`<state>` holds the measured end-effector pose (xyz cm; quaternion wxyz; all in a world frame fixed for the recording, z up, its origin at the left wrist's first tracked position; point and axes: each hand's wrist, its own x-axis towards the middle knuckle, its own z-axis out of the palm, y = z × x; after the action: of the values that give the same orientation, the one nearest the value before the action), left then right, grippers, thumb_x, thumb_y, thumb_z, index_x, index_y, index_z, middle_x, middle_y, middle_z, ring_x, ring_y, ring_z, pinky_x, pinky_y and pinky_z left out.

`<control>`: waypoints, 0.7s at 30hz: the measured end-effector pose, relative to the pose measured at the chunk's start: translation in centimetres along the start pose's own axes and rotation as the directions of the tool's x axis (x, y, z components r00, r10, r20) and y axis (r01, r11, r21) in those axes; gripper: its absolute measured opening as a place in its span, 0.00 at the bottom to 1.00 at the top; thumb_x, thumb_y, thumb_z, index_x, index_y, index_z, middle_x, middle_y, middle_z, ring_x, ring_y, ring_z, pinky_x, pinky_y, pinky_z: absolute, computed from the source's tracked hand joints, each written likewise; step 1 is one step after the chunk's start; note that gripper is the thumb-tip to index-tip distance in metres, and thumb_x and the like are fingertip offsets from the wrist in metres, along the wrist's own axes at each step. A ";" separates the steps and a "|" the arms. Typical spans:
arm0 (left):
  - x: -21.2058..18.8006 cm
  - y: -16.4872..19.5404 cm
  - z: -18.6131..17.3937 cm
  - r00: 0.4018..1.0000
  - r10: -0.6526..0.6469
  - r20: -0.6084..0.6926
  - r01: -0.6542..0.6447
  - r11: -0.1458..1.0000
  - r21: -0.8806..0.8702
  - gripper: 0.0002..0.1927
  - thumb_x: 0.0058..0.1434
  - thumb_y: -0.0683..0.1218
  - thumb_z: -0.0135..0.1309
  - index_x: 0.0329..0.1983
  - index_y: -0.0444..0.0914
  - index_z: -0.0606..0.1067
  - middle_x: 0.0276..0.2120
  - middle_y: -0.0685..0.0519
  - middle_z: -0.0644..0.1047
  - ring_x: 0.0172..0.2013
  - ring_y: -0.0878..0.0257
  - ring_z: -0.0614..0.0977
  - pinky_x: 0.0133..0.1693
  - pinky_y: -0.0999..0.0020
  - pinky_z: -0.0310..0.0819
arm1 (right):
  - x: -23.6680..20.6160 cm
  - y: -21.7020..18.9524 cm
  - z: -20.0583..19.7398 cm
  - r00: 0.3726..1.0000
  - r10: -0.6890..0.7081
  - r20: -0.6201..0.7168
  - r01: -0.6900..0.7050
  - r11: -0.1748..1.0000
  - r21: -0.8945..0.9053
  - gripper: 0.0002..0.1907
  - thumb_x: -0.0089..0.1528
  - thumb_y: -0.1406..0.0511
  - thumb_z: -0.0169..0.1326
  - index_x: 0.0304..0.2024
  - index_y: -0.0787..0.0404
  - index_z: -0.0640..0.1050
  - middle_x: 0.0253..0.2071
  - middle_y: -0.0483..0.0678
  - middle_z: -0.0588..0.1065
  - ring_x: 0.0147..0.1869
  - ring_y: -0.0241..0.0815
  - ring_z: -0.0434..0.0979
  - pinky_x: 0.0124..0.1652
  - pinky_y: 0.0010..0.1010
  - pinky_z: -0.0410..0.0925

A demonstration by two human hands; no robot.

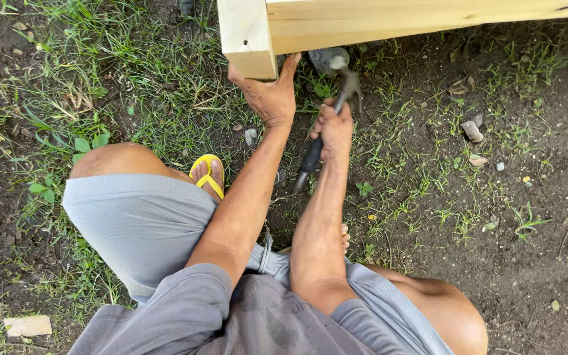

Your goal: The person sits on the ground and uses a hammer to drive nails into a light wooden furniture frame, repositioning the frame and taking nails from a small compartment box on the structure. They hammer nails at several joints along the frame.

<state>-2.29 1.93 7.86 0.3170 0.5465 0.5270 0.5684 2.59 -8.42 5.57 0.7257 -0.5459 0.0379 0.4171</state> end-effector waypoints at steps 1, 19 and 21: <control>0.0 0.0 0.0 1.000 0.000 0.004 0.000 1.000 0.009 0.54 0.49 0.58 0.76 0.66 0.36 0.53 0.53 0.40 0.74 0.52 0.48 0.81 0.52 0.53 0.76 | 0.0 -0.1 0.1 1.000 -0.008 -0.028 0.008 1.000 -0.018 0.08 0.64 0.73 0.49 0.45 0.63 0.69 0.22 0.41 0.65 0.18 0.31 0.63 0.16 0.25 0.61; -0.2 -0.1 -0.3 0.999 -0.030 0.031 0.029 1.000 0.006 0.49 0.51 0.59 0.74 0.62 0.35 0.55 0.51 0.41 0.74 0.52 0.50 0.80 0.52 0.55 0.75 | -0.5 -0.6 0.6 0.992 -0.010 0.125 0.031 0.986 -0.167 0.11 0.63 0.73 0.48 0.48 0.63 0.66 0.22 0.41 0.65 0.17 0.31 0.63 0.15 0.24 0.61; -0.2 -0.1 -0.2 0.998 -0.048 0.027 0.048 0.999 -0.019 0.49 0.51 0.59 0.74 0.62 0.35 0.56 0.51 0.42 0.74 0.51 0.51 0.81 0.52 0.56 0.76 | -0.6 -0.6 0.6 0.992 -0.032 0.120 0.041 0.996 -0.078 0.11 0.64 0.73 0.49 0.49 0.64 0.68 0.23 0.41 0.65 0.18 0.31 0.62 0.16 0.24 0.61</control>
<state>-2.43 1.74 7.77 0.3428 0.5382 0.5302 0.5583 2.32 -8.27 6.55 0.7115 -0.5495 -0.0323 0.4367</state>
